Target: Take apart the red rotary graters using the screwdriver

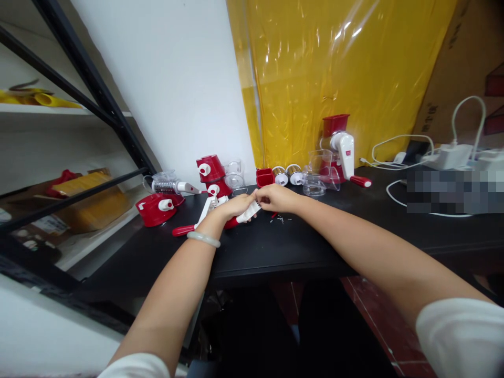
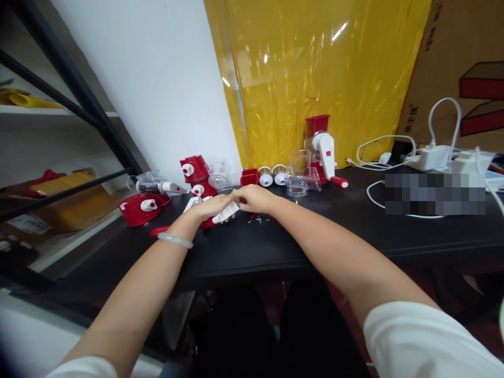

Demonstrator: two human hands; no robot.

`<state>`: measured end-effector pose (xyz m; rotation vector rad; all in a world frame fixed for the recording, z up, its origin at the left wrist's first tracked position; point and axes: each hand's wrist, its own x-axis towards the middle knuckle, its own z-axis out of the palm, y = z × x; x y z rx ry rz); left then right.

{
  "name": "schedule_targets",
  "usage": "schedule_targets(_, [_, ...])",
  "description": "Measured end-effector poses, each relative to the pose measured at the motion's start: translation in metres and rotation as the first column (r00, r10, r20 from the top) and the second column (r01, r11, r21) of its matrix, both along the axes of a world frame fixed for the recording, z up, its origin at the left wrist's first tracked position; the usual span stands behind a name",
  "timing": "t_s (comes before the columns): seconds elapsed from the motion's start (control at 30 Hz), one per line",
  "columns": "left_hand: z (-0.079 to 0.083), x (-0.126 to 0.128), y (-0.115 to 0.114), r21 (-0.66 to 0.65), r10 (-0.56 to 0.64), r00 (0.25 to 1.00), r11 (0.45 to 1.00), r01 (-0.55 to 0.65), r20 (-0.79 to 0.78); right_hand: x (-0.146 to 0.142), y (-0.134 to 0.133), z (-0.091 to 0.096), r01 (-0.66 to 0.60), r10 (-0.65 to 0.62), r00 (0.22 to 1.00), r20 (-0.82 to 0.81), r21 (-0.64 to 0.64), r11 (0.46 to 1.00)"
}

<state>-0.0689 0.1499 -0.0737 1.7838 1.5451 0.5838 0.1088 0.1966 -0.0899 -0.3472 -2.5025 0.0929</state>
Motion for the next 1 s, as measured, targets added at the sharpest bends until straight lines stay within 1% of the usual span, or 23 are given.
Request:
schedule_targets(0.1, [-0.003,-0.003,0.005,0.017,0.04,0.999,0.999,-0.039,-0.015,0.0,0.001,0.001,-0.008,0.005,1.0,-0.028,-0.099,0.995])
schedule_targets(0.2, [-0.004,-0.003,0.007,-0.021,0.051,0.999,0.998,-0.051,-0.013,0.006,0.007,0.006,0.06,-0.057,0.998,0.019,-0.213,0.975])
schedule_targets(0.27, [-0.003,-0.001,0.007,-0.034,0.051,0.999,0.998,-0.051,-0.009,0.014,0.012,0.011,0.159,-0.126,0.985,0.119,-0.318,0.935])
schedule_targets(0.33, [-0.002,0.001,0.004,-0.029,0.044,0.999,0.999,-0.045,-0.023,0.022,0.016,0.016,0.247,-0.146,0.955,0.258,-0.421,0.873])
schedule_targets(0.43, [0.002,0.005,-0.002,-0.033,0.037,0.998,0.999,-0.039,-0.053,0.03,0.021,0.019,0.302,-0.077,0.913,0.4,-0.539,0.786])
schedule_targets(0.47, [0.003,0.006,-0.004,-0.036,0.036,0.998,0.999,-0.038,-0.056,0.031,0.022,0.019,0.304,-0.052,0.907,0.418,-0.562,0.769])
schedule_targets(0.5, [0.005,0.007,-0.006,-0.034,0.035,0.998,0.999,-0.037,-0.058,0.032,0.024,0.019,0.302,-0.043,0.905,0.422,-0.57,0.765])
schedule_targets(0.53, [0.006,0.008,-0.007,-0.025,0.033,0.998,0.999,-0.034,-0.06,0.032,0.025,0.018,0.299,-0.058,0.911,0.409,-0.556,0.775])
schedule_targets(0.57, [0.006,0.008,-0.009,-0.014,0.032,0.997,0.999,-0.033,-0.065,0.031,0.026,0.018,0.296,-0.097,0.922,0.375,-0.523,0.799])
schedule_targets(0.6, [0.007,0.008,-0.009,-0.002,0.03,0.997,1.0,-0.03,-0.068,0.03,0.027,0.017,0.294,-0.149,0.936,0.32,-0.474,0.83])
schedule_targets(0.67, [0.007,0.008,-0.01,0.014,0.014,0.998,1.0,-0.013,-0.064,0.027,0.029,0.014,0.283,-0.242,0.957,0.157,-0.348,0.894])
schedule_targets(0.7, [0.007,0.008,-0.01,0.018,-0.004,0.998,1.0,0.005,-0.056,0.025,0.029,0.013,0.268,-0.256,0.964,0.077,-0.287,0.92])
schedule_targets(0.77, [0.007,0.008,-0.01,0.011,-0.045,0.998,0.999,0.045,-0.032,0.022,0.029,0.01,0.209,-0.216,0.976,-0.006,-0.226,0.952])
schedule_targets(0.83, [0.006,0.009,-0.011,-0.012,-0.064,0.998,0.998,0.064,-0.008,0.02,0.027,0.008,0.15,-0.155,0.988,0.004,-0.265,0.952])
schedule_targets(0.9, [0.006,0.009,-0.011,-0.042,-0.066,0.998,0.997,0.067,0.007,0.018,0.025,0.005,0.122,-0.113,0.992,0.048,-0.356,0.926])
schedule_targets(0.93, [0.006,0.01,-0.011,-0.053,-0.069,0.998,0.996,0.069,0.009,0.017,0.024,0.004,0.124,-0.106,0.992,0.066,-0.391,0.912])
schedule_targets(1.0, [0.006,0.011,-0.012,-0.062,-0.073,0.997,0.995,0.074,0.015,0.016,0.023,0.003,0.143,-0.117,0.989,0.089,-0.415,0.898])
